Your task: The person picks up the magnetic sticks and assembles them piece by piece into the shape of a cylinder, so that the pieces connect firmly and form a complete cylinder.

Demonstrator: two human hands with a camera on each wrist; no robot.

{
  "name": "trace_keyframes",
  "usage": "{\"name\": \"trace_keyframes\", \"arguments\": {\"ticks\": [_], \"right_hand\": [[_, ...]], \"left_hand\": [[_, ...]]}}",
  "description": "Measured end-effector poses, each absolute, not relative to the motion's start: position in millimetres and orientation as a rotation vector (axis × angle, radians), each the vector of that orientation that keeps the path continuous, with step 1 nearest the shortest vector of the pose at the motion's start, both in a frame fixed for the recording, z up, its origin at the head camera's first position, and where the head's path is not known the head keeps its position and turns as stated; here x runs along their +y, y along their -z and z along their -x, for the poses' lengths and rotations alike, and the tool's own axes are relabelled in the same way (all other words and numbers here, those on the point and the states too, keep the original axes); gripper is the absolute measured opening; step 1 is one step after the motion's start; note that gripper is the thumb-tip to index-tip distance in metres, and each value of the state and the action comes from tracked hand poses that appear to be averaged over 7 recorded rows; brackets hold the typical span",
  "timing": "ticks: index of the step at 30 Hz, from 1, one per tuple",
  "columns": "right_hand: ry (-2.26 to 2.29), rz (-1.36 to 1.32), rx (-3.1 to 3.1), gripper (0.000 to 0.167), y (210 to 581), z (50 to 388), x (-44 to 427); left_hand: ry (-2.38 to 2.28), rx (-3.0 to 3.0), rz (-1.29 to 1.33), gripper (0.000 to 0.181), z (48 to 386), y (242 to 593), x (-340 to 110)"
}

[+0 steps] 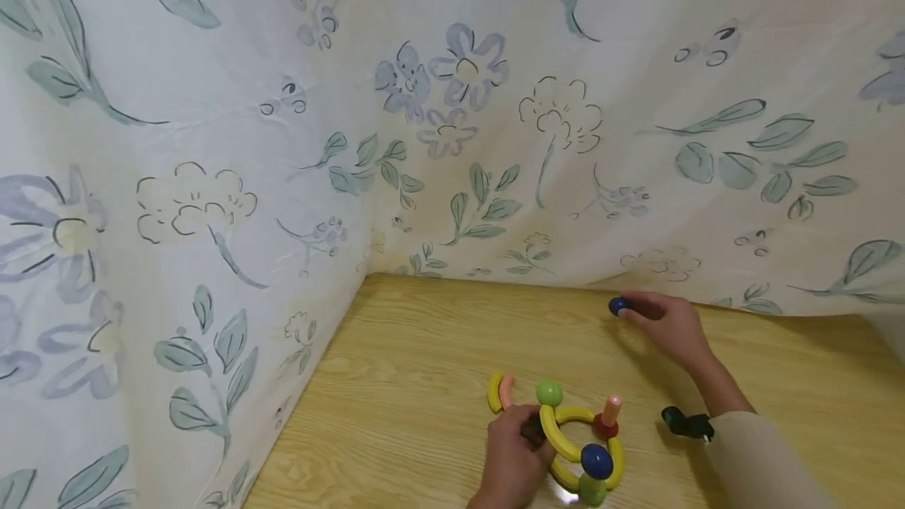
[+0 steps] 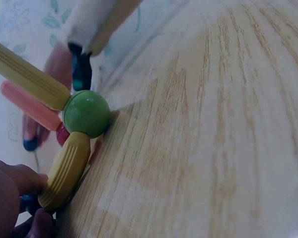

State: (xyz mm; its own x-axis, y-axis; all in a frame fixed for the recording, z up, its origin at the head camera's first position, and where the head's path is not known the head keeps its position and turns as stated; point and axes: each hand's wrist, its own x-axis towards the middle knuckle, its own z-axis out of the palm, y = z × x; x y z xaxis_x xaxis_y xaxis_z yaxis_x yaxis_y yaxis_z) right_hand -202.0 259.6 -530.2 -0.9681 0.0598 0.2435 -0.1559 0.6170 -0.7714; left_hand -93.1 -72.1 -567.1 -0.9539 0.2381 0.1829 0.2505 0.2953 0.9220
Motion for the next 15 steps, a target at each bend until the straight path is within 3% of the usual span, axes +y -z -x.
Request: {"name": "trace_keyframes", "arguments": {"ticks": [15], "right_hand": [[-1.406,0.016,-2.498,0.033,466.3,72.2,205.0]], "left_hand": [[1.711,-2.514,0.509,0.036,88.3,569.0,-76.5]]}}
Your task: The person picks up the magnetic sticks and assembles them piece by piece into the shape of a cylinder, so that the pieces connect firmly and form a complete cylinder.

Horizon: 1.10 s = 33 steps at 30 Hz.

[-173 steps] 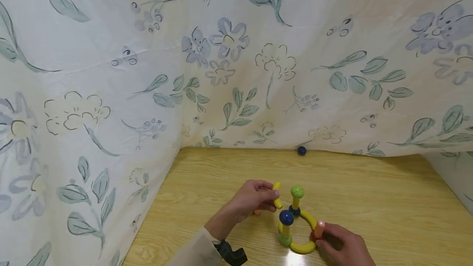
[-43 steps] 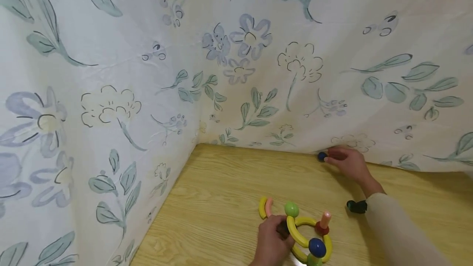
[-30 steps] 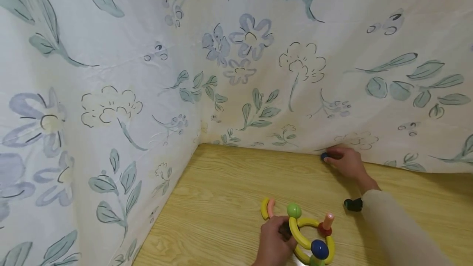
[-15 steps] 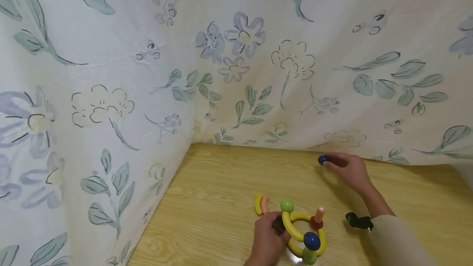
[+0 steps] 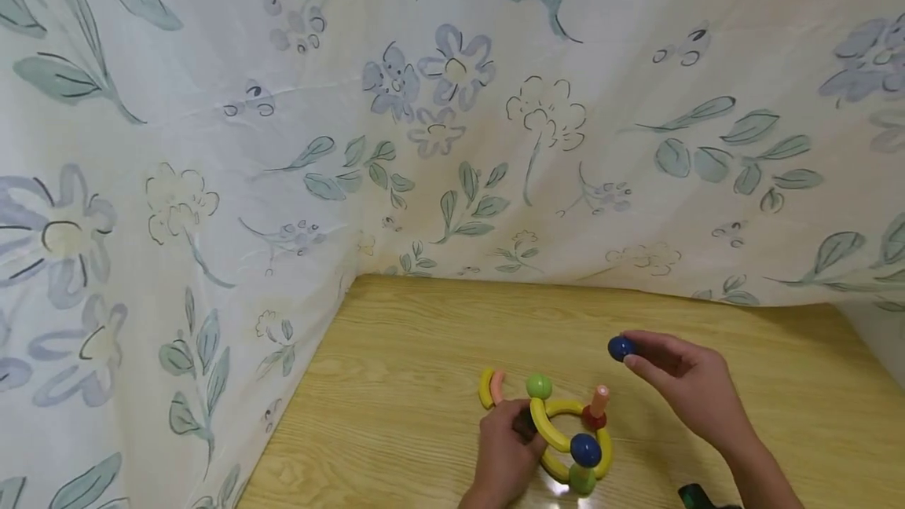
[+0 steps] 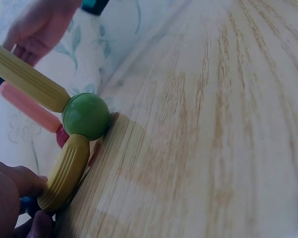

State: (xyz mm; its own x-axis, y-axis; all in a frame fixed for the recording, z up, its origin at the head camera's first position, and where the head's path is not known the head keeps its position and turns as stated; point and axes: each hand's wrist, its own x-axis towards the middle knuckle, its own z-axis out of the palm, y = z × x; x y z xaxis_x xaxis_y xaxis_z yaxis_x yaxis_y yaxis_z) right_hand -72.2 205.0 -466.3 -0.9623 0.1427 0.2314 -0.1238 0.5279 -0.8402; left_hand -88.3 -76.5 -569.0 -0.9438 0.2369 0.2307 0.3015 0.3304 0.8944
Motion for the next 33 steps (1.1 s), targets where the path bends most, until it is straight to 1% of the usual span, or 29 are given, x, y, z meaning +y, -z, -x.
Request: {"name": "trace_keyframes", "arguments": {"ticks": [4,8,15,19,25,30,33], "right_hand": [[-1.442,0.027,-2.472,0.030,467.5,56.4,188.7],[-1.509,0.041,-2.449,0.028,471.7,48.1,176.4],[-1.561,0.051,-2.430,0.029,483.6,46.5,167.5],[-1.584,0.054,-2.414,0.030,485.7,47.4,166.2],[-1.608,0.071,-2.424,0.032,483.4,47.7,164.1],[-1.554,0.081,-2.439,0.035,483.2,45.1,164.6],[-1.509,0.112,-2.443,0.036,484.3,41.5,167.0]], "left_hand": [[1.691,-2.546,0.536,0.034,91.5,569.6,-77.3],[1.694,-2.562,0.540,0.034,92.3,568.5,-77.7],[1.662,-2.508,0.549,0.035,90.4,567.1,-75.5],[1.665,-2.521,0.562,0.032,90.2,564.3,-76.8],[1.627,-2.551,0.706,0.032,95.7,558.1,-85.5],[1.499,-2.559,0.857,0.027,101.7,557.7,-91.9],[1.449,-2.557,0.885,0.028,104.2,558.0,-93.3]]}}
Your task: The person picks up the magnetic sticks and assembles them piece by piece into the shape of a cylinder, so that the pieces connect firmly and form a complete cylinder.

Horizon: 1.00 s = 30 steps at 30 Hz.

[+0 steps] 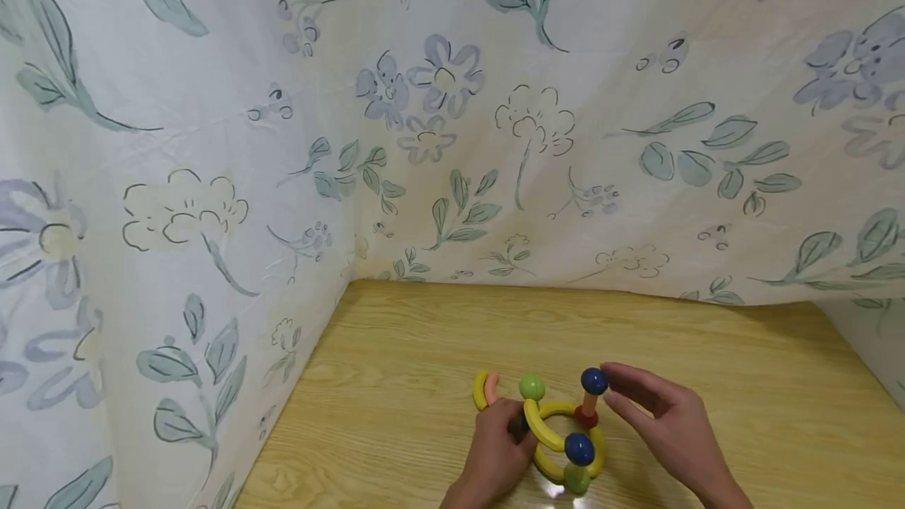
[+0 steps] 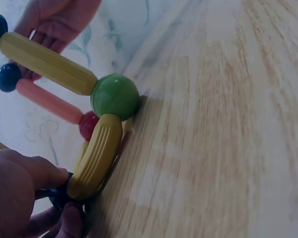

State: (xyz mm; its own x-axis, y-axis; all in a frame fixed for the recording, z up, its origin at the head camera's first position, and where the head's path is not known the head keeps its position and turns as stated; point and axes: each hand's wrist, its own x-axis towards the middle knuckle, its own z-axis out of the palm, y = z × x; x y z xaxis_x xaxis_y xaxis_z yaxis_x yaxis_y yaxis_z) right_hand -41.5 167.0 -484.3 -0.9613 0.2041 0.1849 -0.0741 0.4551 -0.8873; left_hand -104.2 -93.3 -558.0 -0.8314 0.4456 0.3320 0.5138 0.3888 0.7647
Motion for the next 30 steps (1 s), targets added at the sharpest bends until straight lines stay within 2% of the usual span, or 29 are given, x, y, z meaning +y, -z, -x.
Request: {"name": "trace_keyframes", "arguments": {"ticks": [8,16,24,30], "right_hand": [[-1.606,0.474,-2.538,0.048,497.6,15.7,174.2],[-1.745,0.759,-2.597,0.059,525.1,-7.9,172.7],[-1.420,0.675,-2.903,0.077,547.6,-19.9,159.3],[-1.226,0.579,-2.966,0.076,550.7,-19.4,146.0]], "left_hand": [[1.583,-2.655,0.791,0.026,102.8,556.1,-91.5],[1.527,-2.729,0.701,0.025,94.8,547.6,-87.6],[1.495,-2.802,0.652,0.021,83.6,547.4,-87.4],[1.505,-2.857,0.649,0.019,82.7,546.7,-89.0]]}}
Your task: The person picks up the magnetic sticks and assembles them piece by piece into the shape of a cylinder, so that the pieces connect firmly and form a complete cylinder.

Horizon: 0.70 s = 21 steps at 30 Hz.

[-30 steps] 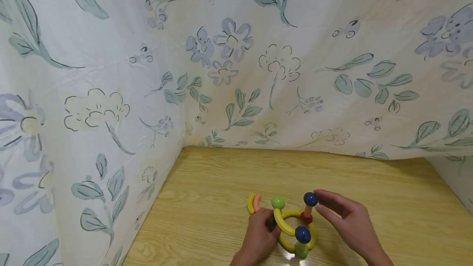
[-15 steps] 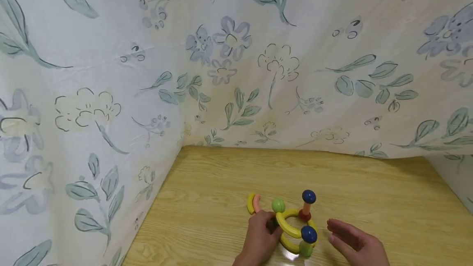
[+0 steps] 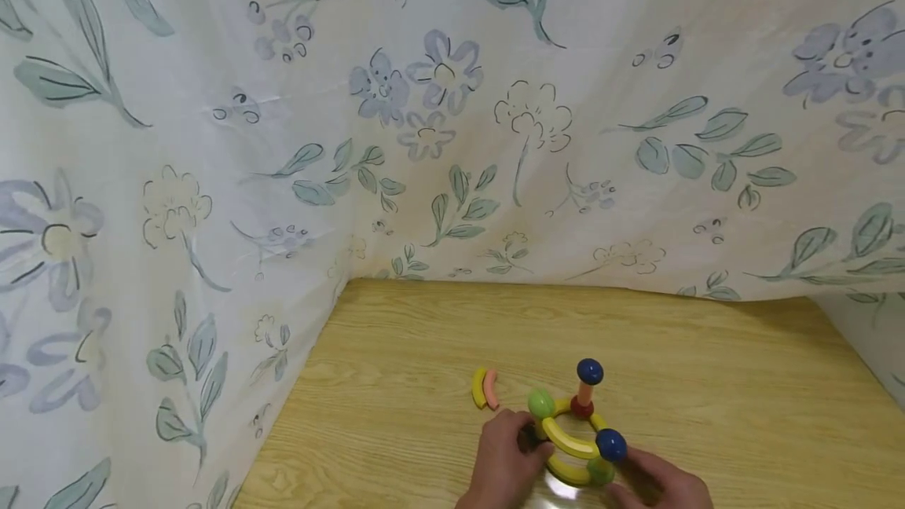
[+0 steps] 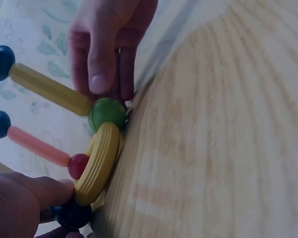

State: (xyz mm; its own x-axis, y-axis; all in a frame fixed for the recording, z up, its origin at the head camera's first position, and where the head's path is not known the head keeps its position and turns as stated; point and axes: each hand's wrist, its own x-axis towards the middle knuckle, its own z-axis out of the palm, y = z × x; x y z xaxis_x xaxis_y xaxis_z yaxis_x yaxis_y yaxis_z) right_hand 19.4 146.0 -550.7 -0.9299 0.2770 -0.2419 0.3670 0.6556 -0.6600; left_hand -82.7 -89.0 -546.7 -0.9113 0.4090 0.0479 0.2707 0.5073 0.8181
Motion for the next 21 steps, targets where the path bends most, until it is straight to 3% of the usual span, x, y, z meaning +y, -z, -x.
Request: {"name": "trace_keyframes", "arguments": {"ticks": [11,21], "right_hand": [[1.114,-0.462,2.858,0.031,544.8,-9.5,154.5],[1.127,-0.428,2.956,0.027,547.9,-5.8,161.1]], "left_hand": [[-1.272,2.632,-0.632,0.025,71.7,540.3,-84.0],[-1.203,2.592,-0.599,0.028,70.0,541.9,-78.2]]}}
